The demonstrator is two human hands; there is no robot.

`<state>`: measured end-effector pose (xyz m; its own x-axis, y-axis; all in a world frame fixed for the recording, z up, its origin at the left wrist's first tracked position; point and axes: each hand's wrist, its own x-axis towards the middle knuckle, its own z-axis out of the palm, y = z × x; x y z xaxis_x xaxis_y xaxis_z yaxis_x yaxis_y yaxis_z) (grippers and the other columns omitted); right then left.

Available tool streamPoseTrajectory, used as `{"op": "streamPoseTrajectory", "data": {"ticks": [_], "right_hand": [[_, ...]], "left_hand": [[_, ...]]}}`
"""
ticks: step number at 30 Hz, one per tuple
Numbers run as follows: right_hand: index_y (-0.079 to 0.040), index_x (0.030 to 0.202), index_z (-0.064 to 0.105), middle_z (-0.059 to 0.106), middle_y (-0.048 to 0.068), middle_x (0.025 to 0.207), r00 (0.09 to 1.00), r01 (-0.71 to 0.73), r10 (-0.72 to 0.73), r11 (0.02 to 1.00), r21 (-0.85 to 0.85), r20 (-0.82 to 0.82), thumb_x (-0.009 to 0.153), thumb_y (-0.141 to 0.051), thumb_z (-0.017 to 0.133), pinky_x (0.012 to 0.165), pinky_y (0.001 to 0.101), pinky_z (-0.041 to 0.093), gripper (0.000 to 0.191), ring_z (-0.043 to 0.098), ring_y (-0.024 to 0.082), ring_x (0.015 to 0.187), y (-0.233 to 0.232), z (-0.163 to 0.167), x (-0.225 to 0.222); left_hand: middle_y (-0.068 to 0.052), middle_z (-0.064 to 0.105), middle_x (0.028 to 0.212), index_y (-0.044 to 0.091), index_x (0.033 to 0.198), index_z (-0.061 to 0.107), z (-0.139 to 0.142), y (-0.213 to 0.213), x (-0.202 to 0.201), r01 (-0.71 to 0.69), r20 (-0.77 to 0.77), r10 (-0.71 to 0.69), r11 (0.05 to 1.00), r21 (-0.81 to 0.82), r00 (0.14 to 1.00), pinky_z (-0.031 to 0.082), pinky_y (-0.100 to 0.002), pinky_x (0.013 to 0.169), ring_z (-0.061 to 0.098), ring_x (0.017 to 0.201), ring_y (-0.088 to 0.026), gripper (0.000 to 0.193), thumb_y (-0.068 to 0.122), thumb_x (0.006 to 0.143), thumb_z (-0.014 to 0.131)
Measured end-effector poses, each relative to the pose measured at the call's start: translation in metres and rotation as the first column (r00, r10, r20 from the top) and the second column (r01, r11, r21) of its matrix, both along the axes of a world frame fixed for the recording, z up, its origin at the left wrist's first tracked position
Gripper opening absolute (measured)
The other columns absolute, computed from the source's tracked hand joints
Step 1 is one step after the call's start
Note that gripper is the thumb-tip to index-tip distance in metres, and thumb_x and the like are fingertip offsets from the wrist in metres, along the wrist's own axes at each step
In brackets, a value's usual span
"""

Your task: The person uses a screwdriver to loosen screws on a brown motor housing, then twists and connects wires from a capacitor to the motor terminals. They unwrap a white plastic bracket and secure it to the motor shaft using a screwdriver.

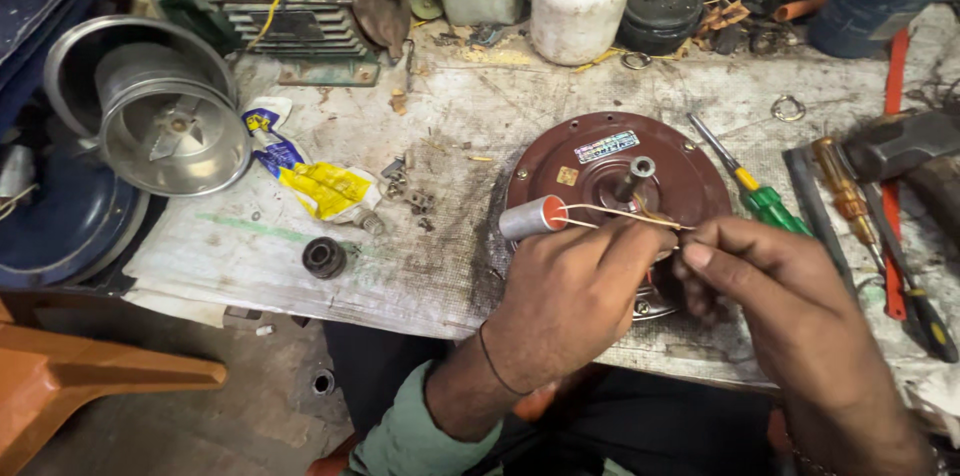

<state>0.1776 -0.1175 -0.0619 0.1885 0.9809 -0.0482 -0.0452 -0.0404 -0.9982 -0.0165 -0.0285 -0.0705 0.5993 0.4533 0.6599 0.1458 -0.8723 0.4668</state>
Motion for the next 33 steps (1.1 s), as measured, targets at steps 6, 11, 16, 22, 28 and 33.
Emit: {"op": "streamPoseTrajectory", "data": {"ticks": [6, 11, 16, 22, 28, 33], "right_hand": [[-0.004, 0.116, 0.071, 0.072, 0.01, 0.089, 0.413, 0.181, -0.274, 0.959, 0.216, 0.869, 0.1, -0.008, 0.064, 0.061, 0.0336, 0.051, 0.018, 0.066, 0.017, 0.065, -0.007, 0.013, -0.013], [-0.002, 0.108, 0.069, 0.072, 0.01, 0.097, 0.199, -0.032, -0.435, 0.893, 0.449, 0.878, 0.082, -0.009, 0.083, 0.068, 0.0329, 0.055, 0.03, 0.071, 0.022, 0.08, -0.006, 0.039, -0.04], [-0.003, 0.101, 0.073, 0.072, 0.011, 0.097, 0.133, -0.123, -0.505, 0.845, 0.52, 0.852, 0.078, -0.008, 0.086, 0.07, 0.0349, 0.056, 0.026, 0.071, 0.025, 0.081, -0.009, 0.044, -0.044], [-0.003, 0.1, 0.072, 0.073, 0.006, 0.089, 0.472, 0.09, -0.32, 0.944, 0.316, 0.822, 0.091, -0.009, 0.076, 0.067, 0.0298, 0.053, 0.011, 0.069, 0.016, 0.076, -0.009, 0.014, -0.021], [0.003, 0.105, 0.067, 0.07, 0.009, 0.082, 0.995, 0.06, -0.063, 0.998, 0.036, 0.079, 0.111, -0.01, 0.064, 0.064, 0.0301, 0.051, 0.015, 0.064, 0.016, 0.072, 0.004, -0.008, 0.0], [-0.003, 0.117, 0.07, 0.072, 0.01, 0.098, 0.214, 0.083, -0.362, 0.932, 0.352, 0.907, 0.092, -0.004, 0.073, 0.067, 0.0335, 0.054, 0.025, 0.07, 0.023, 0.079, -0.008, 0.012, -0.02]], "left_hand": [[-0.013, 0.071, 0.131, 0.006, 0.116, 0.062, 0.001, 0.001, -0.001, 0.009, 0.042, -0.01, 1.0, 0.02, 0.999, 0.06, -0.037, 0.083, 0.075, 0.096, -0.027, 0.021, 0.001, 0.095, 0.063], [-0.012, 0.07, 0.133, 0.005, 0.115, 0.063, 0.001, 0.001, 0.0, 0.016, 0.052, -0.015, 1.0, -0.018, 0.999, 0.06, -0.038, 0.084, 0.075, 0.096, -0.027, 0.015, 0.005, 0.1, 0.065], [-0.011, 0.072, 0.127, 0.005, 0.117, 0.064, 0.0, 0.001, 0.001, 0.0, 0.054, 0.001, 1.0, -0.021, 0.999, 0.06, -0.038, 0.084, 0.075, 0.096, -0.027, 0.016, 0.005, 0.101, 0.064], [-0.014, 0.071, 0.133, 0.004, 0.114, 0.062, 0.0, 0.001, -0.001, 0.022, 0.06, -0.022, 1.0, 0.004, 0.998, 0.061, -0.038, 0.083, 0.076, 0.096, -0.028, 0.017, 0.0, 0.097, 0.062], [-0.015, 0.071, 0.131, 0.004, 0.112, 0.064, 0.002, 0.001, 0.001, 0.002, 0.008, -0.002, 1.0, 0.014, 1.0, 0.06, -0.04, 0.078, 0.075, 0.089, -0.029, 0.019, -0.001, 0.094, 0.063], [-0.015, 0.071, 0.131, 0.005, 0.113, 0.062, 0.001, 0.0, 0.0, 0.008, 0.068, -0.008, 1.0, -0.012, 0.998, 0.06, -0.039, 0.081, 0.075, 0.093, -0.029, 0.015, 0.002, 0.098, 0.064]]}}
